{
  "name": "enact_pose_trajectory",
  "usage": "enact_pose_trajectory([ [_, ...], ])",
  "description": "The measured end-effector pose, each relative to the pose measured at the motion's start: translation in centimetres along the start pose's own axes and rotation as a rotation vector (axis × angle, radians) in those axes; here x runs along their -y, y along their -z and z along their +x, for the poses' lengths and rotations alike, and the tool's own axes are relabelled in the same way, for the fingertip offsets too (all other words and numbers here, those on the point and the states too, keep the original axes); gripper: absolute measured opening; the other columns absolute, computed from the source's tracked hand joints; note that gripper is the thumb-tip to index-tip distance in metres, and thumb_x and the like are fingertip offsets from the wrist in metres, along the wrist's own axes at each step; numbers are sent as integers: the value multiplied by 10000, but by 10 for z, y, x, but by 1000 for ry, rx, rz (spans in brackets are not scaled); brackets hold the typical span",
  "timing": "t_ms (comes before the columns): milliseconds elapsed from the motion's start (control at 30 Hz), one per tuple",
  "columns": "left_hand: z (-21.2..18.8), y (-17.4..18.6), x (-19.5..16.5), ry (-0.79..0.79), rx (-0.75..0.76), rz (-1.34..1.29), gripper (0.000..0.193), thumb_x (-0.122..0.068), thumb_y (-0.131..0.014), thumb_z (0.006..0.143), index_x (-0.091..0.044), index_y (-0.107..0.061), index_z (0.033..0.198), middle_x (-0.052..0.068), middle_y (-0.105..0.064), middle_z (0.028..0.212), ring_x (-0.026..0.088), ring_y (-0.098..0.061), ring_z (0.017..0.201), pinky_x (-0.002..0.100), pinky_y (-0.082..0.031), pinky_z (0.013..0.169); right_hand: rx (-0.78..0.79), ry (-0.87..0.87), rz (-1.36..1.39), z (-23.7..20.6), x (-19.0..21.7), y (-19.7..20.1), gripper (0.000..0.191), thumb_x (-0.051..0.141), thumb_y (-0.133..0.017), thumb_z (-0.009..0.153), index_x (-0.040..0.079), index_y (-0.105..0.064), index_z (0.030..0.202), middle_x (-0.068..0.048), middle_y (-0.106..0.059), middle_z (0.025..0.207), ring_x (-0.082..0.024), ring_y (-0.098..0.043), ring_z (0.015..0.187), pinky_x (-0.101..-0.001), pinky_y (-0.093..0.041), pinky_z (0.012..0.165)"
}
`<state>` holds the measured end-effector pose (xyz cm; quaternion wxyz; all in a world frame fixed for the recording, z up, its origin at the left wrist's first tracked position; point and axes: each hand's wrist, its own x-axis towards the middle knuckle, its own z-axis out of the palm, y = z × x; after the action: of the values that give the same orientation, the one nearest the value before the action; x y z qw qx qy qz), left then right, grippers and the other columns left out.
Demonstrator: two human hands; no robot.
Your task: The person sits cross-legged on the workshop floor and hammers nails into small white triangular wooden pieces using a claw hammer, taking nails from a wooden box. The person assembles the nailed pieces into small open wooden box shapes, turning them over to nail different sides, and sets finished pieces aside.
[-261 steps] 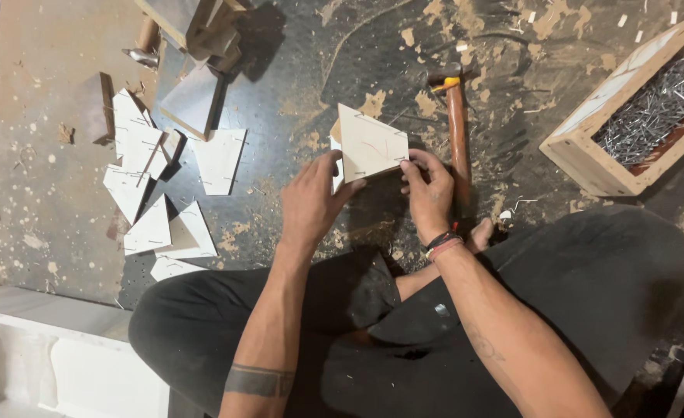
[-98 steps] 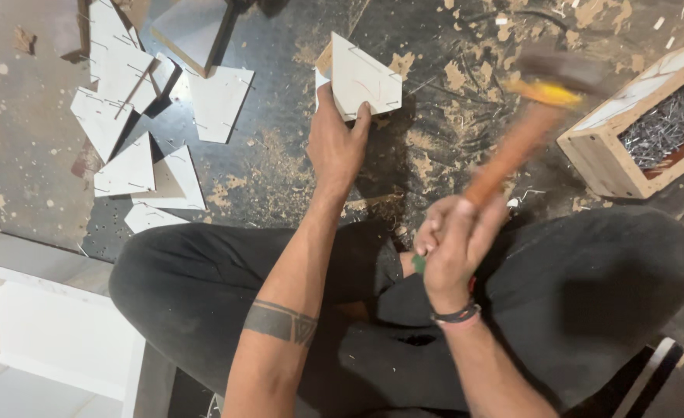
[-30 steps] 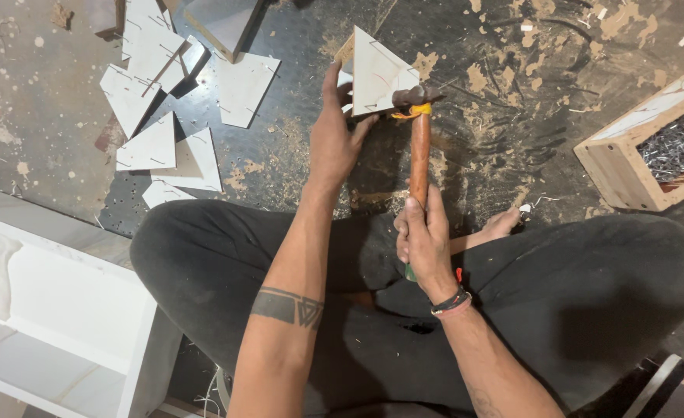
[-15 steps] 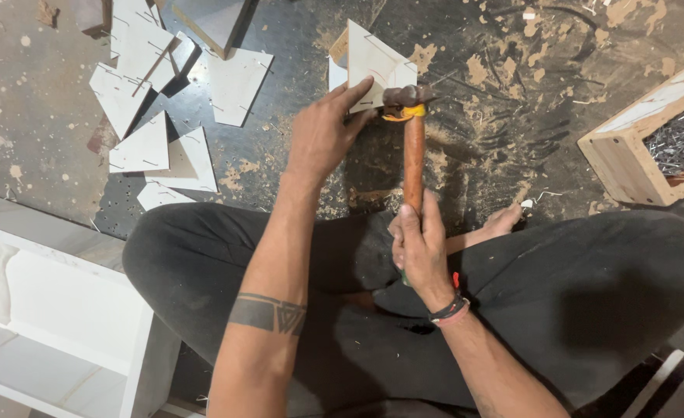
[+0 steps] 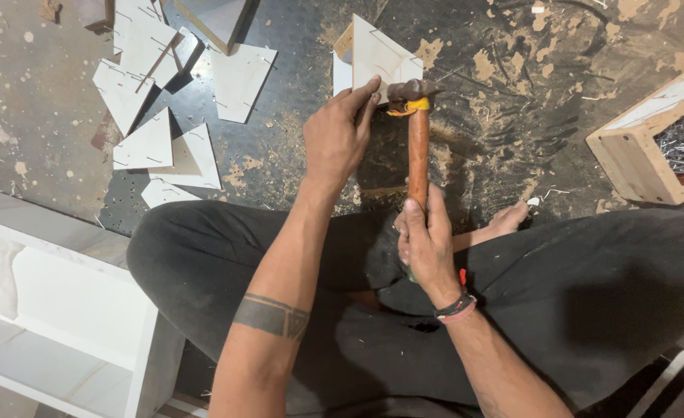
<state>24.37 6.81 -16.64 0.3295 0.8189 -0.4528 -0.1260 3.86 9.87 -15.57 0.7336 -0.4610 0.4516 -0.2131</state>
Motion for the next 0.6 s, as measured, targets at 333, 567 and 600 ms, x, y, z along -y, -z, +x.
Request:
enact_pose_trajectory([
  [333, 1, -14, 0, 120, -60, -116, 274, -387, -637, 984, -311, -752, 1221, 81, -779, 905, 300, -748, 806, 415, -552, 687, 11, 358, -467, -10, 53, 25, 505, 226, -490, 1154, 37, -353, 1601, -6, -548, 931, -77, -492, 720, -225, -443, 676],
  [567, 5, -19, 4, 165, -35, -77, 255, -394, -655, 968, -260, -771, 1151, 87, -779, 889, 312, -748, 792, 438, -550, 680, 43, 402, -807, 1, 69, 30, 522, 203, -487, 1104, 52, -354, 1586, 21, -622, 919, -41, -606, 847, -226, -424, 829],
  [600, 6, -20, 5, 169, -33, -94, 266, -395, -654, 962, -256, -766, 1159, 86, -778, 882, 306, -751, 780, 436, -553, 677, 69, 368, -783, 4, 69, 31, 520, 210, -489, 1101, 70, -365, 1586, 27, -623, 916, -19, -603, 817, -195, -421, 794],
])
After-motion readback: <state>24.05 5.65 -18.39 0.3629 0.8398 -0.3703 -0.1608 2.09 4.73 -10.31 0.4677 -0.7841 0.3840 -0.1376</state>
